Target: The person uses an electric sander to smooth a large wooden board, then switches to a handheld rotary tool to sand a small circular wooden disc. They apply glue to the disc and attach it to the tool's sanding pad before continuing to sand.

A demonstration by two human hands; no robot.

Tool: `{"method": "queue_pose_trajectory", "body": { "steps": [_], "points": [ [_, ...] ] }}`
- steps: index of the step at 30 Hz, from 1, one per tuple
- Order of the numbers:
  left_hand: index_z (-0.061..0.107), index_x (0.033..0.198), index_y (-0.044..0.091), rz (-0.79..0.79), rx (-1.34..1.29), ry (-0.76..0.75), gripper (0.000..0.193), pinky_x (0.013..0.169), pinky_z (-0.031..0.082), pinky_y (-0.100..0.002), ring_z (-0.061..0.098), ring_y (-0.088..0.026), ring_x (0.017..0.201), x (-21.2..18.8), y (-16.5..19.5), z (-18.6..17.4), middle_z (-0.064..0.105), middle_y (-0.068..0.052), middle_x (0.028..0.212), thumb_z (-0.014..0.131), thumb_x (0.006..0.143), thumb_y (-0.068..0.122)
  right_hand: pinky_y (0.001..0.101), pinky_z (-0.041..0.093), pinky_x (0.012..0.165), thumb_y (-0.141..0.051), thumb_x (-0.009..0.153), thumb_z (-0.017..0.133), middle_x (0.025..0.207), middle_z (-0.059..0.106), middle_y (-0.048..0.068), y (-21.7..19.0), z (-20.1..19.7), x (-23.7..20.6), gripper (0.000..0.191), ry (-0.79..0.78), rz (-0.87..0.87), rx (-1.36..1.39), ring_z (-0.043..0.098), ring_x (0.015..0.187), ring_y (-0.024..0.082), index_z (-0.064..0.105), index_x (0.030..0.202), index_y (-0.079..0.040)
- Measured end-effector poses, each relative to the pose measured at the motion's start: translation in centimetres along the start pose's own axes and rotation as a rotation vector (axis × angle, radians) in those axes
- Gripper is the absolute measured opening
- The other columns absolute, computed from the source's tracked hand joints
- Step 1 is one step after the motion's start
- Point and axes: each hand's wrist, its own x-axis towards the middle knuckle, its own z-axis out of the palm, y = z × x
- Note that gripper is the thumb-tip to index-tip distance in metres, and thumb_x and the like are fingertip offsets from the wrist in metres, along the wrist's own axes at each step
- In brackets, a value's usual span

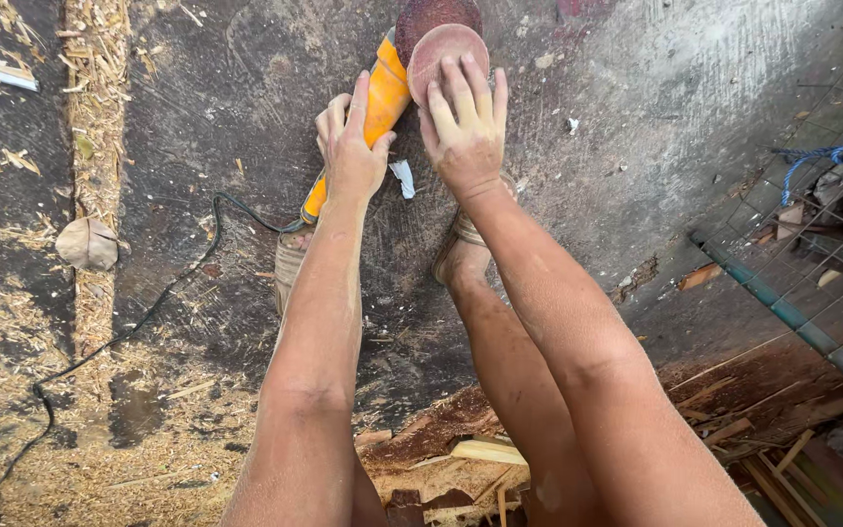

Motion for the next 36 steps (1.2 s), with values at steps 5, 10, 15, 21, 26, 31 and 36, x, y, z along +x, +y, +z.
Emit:
{"method": "queue_pose_trajectory", "body": {
  "steps": [5, 10, 15, 21, 26, 31, 36],
  "points": [
    [0.033, 0.162, 0.027, -0.03, -0.01, -0.021, 0.103, 0.112, 0.038, -0.05, 0.045, -0.036, 0.129, -0.5, 0.0, 0.1, 0.049, -0.01, 0.138, 0.091, 0.078, 0.016, 0.0591, 0.044, 0.116, -0.005, 0.093, 0.072, 0.126, 0.07, 0.011, -0.6, -4.0, -1.5, 0.023, 0.008, 0.158, 0.189, 0.062, 0.127, 0.029, 0.073, 0.116, -0.003],
    [0.033, 0.162, 0.027, -0.094, 0.022, -0.046, 0.104, 0.11, 0.038, -0.051, 0.046, -0.036, 0.127, -0.3, 1.1, 0.1, 0.05, -0.011, 0.134, 0.092, 0.078, 0.016, 0.0533, 0.056, 0.099, -0.005, 0.098, 0.062, 0.117, 0.074, 0.017, 4.6, -8.4, -1.7, 0.022, 0.168, 0.915, 0.855, 0.071, 0.111, 0.029, 0.073, 0.115, 0.004],
    [0.035, 0.162, 0.025, -0.13, 0.018, -0.054, 0.102, 0.109, 0.04, -0.05, 0.048, -0.036, 0.126, -0.7, 1.8, 0.5, 0.051, -0.012, 0.132, 0.092, 0.078, 0.015, 0.0545, 0.056, 0.1, -0.01, 0.098, 0.053, 0.124, 0.067, 0.025, 11.5, -7.4, -1.6, 0.036, 0.099, 1.532, 1.568, 0.068, 0.111, 0.037, 0.06, 0.127, 0.009],
    [0.037, 0.162, 0.023, -0.105, 0.02, -0.03, 0.099, 0.111, 0.042, -0.047, 0.049, -0.035, 0.126, -0.8, 1.1, 1.2, 0.052, -0.013, 0.133, 0.092, 0.081, 0.013, 0.0542, 0.058, 0.1, -0.013, 0.098, 0.049, 0.125, 0.067, 0.025, 13.7, -4.0, -1.7, 0.042, 0.295, 1.533, 1.778, 0.07, 0.112, 0.037, 0.053, 0.134, 0.008],
    [0.037, 0.162, 0.021, -0.115, -0.002, -0.023, 0.098, 0.111, 0.041, -0.046, 0.049, -0.035, 0.124, -0.5, 1.3, 0.9, 0.052, -0.013, 0.133, 0.091, 0.081, 0.012, 0.048, 0.058, 0.093, -0.007, 0.104, 0.057, 0.118, 0.075, 0.025, 10.0, -5.0, 0.0, 0.032, 0.404, 1.068, 1.069, 0.075, 0.1, 0.035, 0.067, 0.13, 0.008],
    [0.04, 0.16, 0.024, -0.185, -0.004, -0.048, 0.098, 0.109, 0.042, -0.045, 0.05, -0.034, 0.122, 0.3, 2.1, 0.1, 0.052, -0.013, 0.131, 0.091, 0.078, 0.012, 0.0426, 0.05, 0.116, 0.001, 0.1, 0.064, 0.135, 0.067, 0.019, 3.8, -4.8, 1.9, 0.024, 0.18, 0.299, 0.485, 0.065, 0.131, 0.033, 0.073, 0.122, 0.002],
    [0.04, 0.159, 0.024, -0.207, -0.008, -0.055, 0.098, 0.108, 0.042, -0.046, 0.051, -0.035, 0.12, 0.8, 2.0, -0.6, 0.054, -0.011, 0.126, 0.091, 0.077, 0.013, 0.0507, 0.035, 0.126, 0.001, 0.093, 0.067, 0.142, 0.064, 0.016, 2.0, -1.5, 2.3, 0.025, -0.038, 0.11, 0.233, 0.057, 0.14, 0.035, 0.071, 0.117, 0.0]
  ]
}}
